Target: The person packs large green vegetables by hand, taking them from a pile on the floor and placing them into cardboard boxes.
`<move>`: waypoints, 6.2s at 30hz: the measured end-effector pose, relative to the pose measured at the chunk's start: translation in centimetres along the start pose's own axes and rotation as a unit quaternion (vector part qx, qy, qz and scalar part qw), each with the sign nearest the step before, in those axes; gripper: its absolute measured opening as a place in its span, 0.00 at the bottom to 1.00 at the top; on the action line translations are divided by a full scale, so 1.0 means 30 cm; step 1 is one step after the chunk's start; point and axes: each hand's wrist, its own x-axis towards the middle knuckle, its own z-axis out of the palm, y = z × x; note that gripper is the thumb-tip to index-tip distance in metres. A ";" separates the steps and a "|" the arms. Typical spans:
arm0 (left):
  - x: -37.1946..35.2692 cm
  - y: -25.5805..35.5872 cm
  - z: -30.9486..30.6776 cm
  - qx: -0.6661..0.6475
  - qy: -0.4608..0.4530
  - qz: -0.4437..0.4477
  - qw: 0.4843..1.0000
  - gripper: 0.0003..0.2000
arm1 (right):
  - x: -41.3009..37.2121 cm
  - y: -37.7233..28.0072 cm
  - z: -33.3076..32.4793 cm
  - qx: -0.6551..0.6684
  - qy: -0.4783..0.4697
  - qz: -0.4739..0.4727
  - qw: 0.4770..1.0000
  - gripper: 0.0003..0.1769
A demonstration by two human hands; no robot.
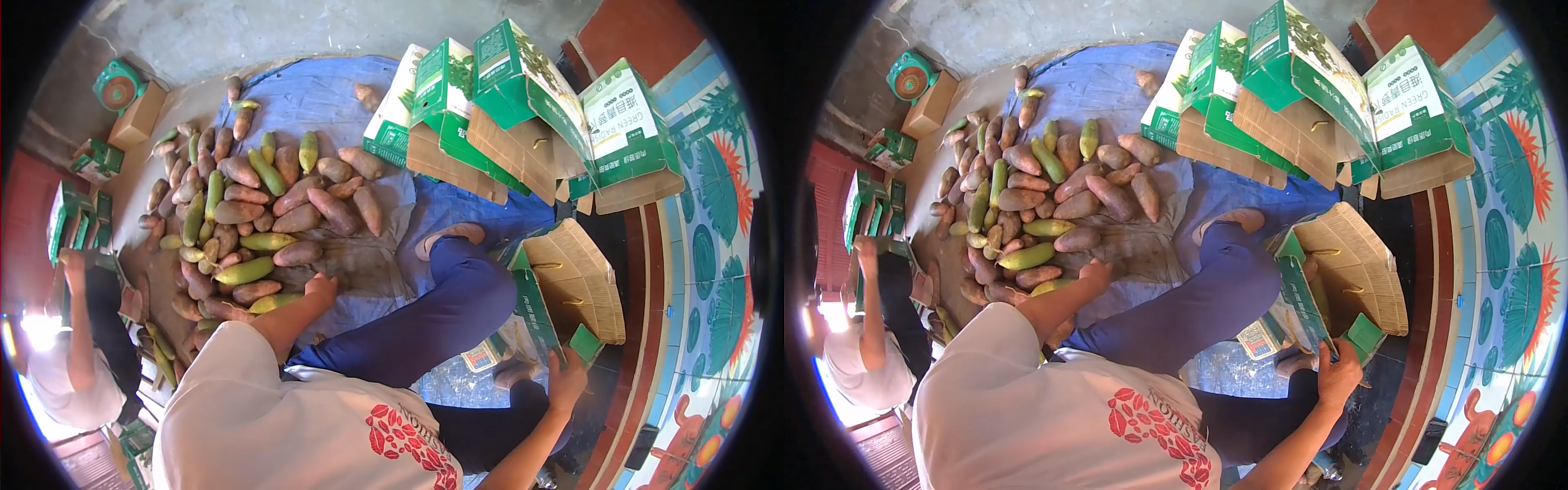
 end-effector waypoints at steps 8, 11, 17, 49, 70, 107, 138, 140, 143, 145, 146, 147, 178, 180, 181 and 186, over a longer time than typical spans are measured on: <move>-0.009 -0.031 -0.036 -0.014 -0.005 -0.005 1.000 0.18 | -0.005 0.004 0.002 0.000 0.000 -0.007 1.000 0.15; -0.016 -0.048 -0.063 -0.024 -0.005 -0.011 1.000 0.20 | -0.007 0.009 0.005 0.000 -0.002 -0.009 1.000 0.15; -0.027 -0.085 -0.118 0.046 -0.027 0.007 0.999 0.22 | -0.006 0.010 0.005 0.003 -0.004 -0.006 1.000 0.16; -0.069 -0.088 -0.007 0.021 -0.077 -0.011 0.997 0.28 | -0.008 0.009 -0.006 0.008 -0.015 -0.004 1.000 0.16; -0.099 -0.063 0.094 -0.003 -0.040 0.005 0.999 0.21 | -0.037 0.010 0.002 0.010 0.037 -0.038 0.999 0.11; 0.013 -0.458 0.016 -0.715 0.110 -0.296 0.623 0.25 | 0.005 -0.026 -0.045 0.366 0.149 0.022 0.918 0.22; 0.060 -0.451 0.000 -0.752 0.037 -0.299 0.586 0.25 | 0.073 -0.023 0.027 0.539 0.102 0.155 0.822 0.30; 0.006 -0.438 -0.059 -0.785 0.045 -0.292 0.545 0.25 | 0.074 -0.021 0.023 0.543 0.102 0.156 0.819 0.30; 0.003 -0.464 -0.093 -0.834 0.104 -0.235 0.488 0.26 | 0.073 -0.019 0.024 0.538 0.112 0.145 0.823 0.30; 0.017 -0.492 -0.113 -0.861 0.152 -0.197 0.443 0.27 | 0.074 -0.019 0.019 0.536 0.124 0.134 0.824 0.30; 0.020 -0.506 -0.127 -0.872 0.174 -0.188 0.416 0.27 | 0.074 -0.020 0.014 0.537 0.130 0.130 0.823 0.30; 0.021 -0.520 -0.141 -0.882 0.196 -0.179 0.389 0.27 | 0.074 -0.022 0.013 0.539 0.135 0.125 0.822 0.30; 0.039 -0.395 0.001 -0.902 0.100 -0.224 0.356 0.31 | 0.089 -0.009 0.027 0.615 0.107 0.140 0.768 0.35; 0.040 -0.371 0.004 -0.905 0.111 -0.207 0.354 0.31 | 0.090 -0.007 0.027 0.617 0.106 0.142 0.767 0.35; 0.035 -0.364 0.005 -0.907 0.115 -0.199 0.354 0.30 | 0.092 -0.008 0.025 0.617 0.105 0.141 0.767 0.35; 0.005 -0.379 -0.130 -0.890 0.173 -0.198 0.373 0.32 | 0.098 -0.020 0.004 0.602 0.105 0.128 0.781 0.36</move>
